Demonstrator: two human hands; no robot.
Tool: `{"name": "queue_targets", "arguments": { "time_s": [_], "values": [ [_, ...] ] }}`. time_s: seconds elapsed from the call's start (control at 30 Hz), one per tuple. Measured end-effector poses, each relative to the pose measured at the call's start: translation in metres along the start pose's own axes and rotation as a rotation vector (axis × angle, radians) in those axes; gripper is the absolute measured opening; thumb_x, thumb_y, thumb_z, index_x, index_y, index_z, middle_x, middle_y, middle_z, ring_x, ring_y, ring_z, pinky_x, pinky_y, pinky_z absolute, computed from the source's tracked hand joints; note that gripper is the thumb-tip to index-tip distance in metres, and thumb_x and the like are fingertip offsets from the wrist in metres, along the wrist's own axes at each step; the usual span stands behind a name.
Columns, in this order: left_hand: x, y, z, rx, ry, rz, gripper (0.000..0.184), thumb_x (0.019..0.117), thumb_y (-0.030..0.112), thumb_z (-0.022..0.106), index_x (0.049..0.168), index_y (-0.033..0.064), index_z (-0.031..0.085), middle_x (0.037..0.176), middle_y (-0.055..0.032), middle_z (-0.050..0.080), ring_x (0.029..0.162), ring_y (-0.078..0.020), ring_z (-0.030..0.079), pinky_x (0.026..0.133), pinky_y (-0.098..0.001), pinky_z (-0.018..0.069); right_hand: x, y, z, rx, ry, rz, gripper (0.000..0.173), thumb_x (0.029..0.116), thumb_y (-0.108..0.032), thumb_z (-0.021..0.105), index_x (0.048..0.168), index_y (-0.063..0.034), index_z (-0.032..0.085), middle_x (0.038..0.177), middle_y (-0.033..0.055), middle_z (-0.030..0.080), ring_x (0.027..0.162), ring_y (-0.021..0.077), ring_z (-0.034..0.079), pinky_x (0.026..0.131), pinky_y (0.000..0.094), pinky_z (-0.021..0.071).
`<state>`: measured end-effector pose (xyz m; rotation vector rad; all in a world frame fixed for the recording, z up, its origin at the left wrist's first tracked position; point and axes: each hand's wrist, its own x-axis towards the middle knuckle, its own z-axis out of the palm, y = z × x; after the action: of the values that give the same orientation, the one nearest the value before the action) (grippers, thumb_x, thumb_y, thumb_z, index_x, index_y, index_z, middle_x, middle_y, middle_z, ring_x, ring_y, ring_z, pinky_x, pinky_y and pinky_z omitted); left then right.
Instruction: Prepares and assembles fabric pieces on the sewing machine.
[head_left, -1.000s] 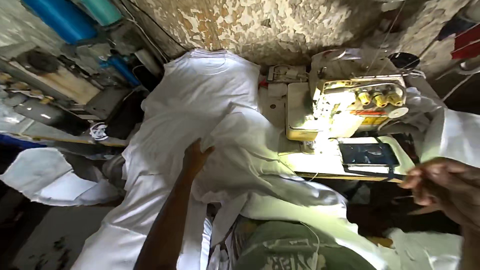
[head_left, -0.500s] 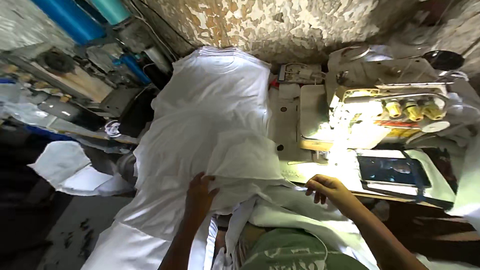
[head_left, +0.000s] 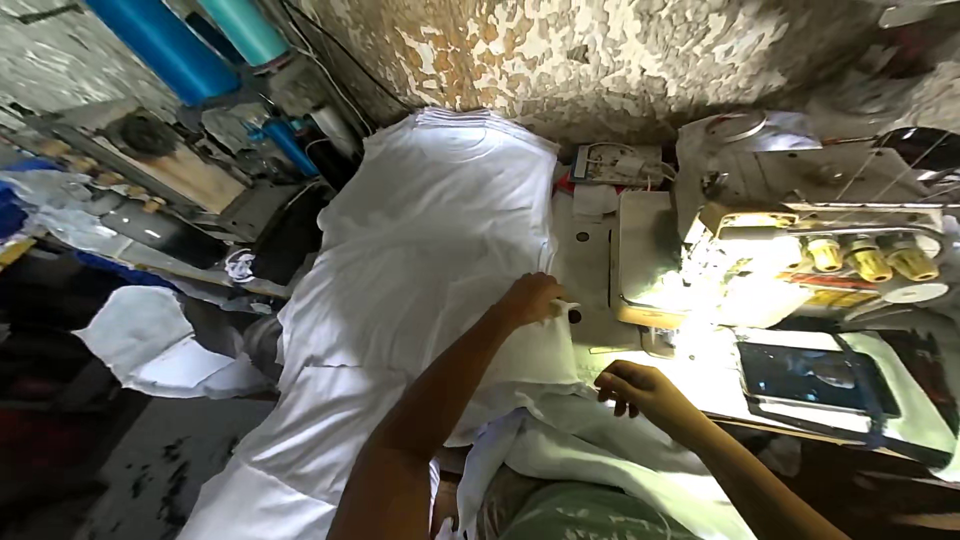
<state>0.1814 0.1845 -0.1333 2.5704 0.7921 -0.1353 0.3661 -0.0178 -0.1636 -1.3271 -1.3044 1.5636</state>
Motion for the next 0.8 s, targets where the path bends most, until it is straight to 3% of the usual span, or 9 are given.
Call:
{"name": "queue_targets", "arguments": {
  "time_s": [0.1,0.2,0.27,0.33,0.47,0.6,0.73,0.77,0.8],
  "values": [
    [-0.061,0.003,-0.017,-0.165,0.184,0.069,0.022,0.0887,0.01,0.077,0.103,-0.0057,0.072,0.105,-0.0219,0.069,0.101,-0.0354,0.068,0.09,-0.0524,0.0545,0.018,-0.003,-0.001,-0.033,0.057,-0.016,0.023,0.1076,-0.017,0.049,0.108,0.0014,0.063,0.088,0.0006,0.069,0.068,0.0029,0.063,0.061,0.0204,0.0523],
    [-0.137,0.009,-0.007,-0.158,0.085,-0.076,0.017,0.0912,0.012,0.074,0.096,-0.0037,0.072,0.091,-0.0174,0.071,0.087,-0.0312,0.07,0.082,-0.0501,0.0562,0.045,-0.008,0.004,-0.182,0.104,-0.082,0.026,0.1057,-0.018,0.054,0.116,0.0043,0.064,0.1,0.0081,0.07,0.079,0.0082,0.065,0.07,0.0258,0.0545],
    [-0.17,0.006,0.017,-0.201,-0.008,-0.144,0.019,0.0966,0.01,0.066,0.101,-0.0068,0.071,0.099,-0.0231,0.071,0.097,-0.0385,0.069,0.089,-0.0549,0.0524,0.067,-0.017,0.011,-0.317,0.076,-0.1,0.032,0.1021,-0.018,0.061,0.125,0.0044,0.063,0.118,0.0173,0.068,0.095,0.0218,0.068,0.085,0.0396,0.0562],
    [-0.188,-0.004,0.047,-0.2,0.116,-0.1,0.016,0.0952,0.008,0.066,0.098,-0.0058,0.074,0.11,-0.0231,0.072,0.108,-0.0393,0.068,0.097,-0.0526,0.0523,0.091,-0.023,0.022,-0.418,0.012,-0.084,0.043,0.0978,-0.019,0.069,0.136,-0.0013,0.059,0.131,0.02,0.064,0.104,0.032,0.068,0.092,0.0513,0.054],
    [-0.192,-0.001,0.068,-0.191,0.289,-0.092,0.016,0.095,0.008,0.066,0.095,-0.0064,0.073,0.123,-0.0228,0.068,0.117,-0.0369,0.066,0.101,-0.0476,0.052,0.122,-0.019,0.05,-0.679,0.005,-0.158,0.05,0.0944,-0.013,0.071,0.142,-0.0077,0.057,0.141,0.0199,0.058,0.11,0.0418,0.065,0.089,0.0633,0.0516],
    [-0.183,0.004,0.064,-0.194,0.325,-0.138,0.025,0.1005,0.017,0.061,0.101,-0.0057,0.072,0.122,-0.0207,0.07,0.113,-0.0353,0.067,0.097,-0.0475,0.0538,0.128,0.0,0.069,-0.975,0.207,-0.422,0.03,0.0979,-0.005,0.06,0.127,-0.0021,0.068,0.12,0.0229,0.067,0.096,0.0456,0.068,0.071,0.0587,0.0557],
    [-0.166,0.022,0.048,-0.27,0.534,-0.127,0.024,0.1024,0.01,0.057,0.106,-0.0073,0.072,0.1,-0.0182,0.074,0.101,-0.0294,0.072,0.106,-0.0495,0.0484,0.124,-0.032,0.059,-0.685,0.232,-0.227,0.026,0.1067,-0.013,0.051,0.117,0.0031,0.068,0.097,0.0246,0.071,0.086,0.043,0.07,0.073,0.0605,0.0541],
    [-0.162,0.029,0.042,-0.323,0.562,-0.12,0.022,0.1023,0.007,0.056,0.105,-0.0075,0.072,0.097,-0.0162,0.074,0.098,-0.023,0.072,0.104,-0.0426,0.05,0.123,-0.045,0.052,-0.495,0.226,-0.151,0.029,0.1088,-0.021,0.05,0.111,0.0029,0.067,0.086,0.0208,0.067,0.072,0.0338,0.065,0.065,0.0511,0.0533],
    [-0.157,0.035,0.035,-0.369,0.59,-0.107,0.02,0.102,0.006,0.055,0.103,-0.006,0.071,0.092,-0.0119,0.071,0.088,-0.0128,0.068,0.092,-0.0294,0.0531,0.121,-0.054,0.047,-0.281,0.217,-0.097,0.031,0.1092,-0.028,0.05,0.103,-0.001,0.063,0.073,0.0095,0.055,0.052,0.0163,0.049,0.049,0.0317,0.0449]
  ]
}}
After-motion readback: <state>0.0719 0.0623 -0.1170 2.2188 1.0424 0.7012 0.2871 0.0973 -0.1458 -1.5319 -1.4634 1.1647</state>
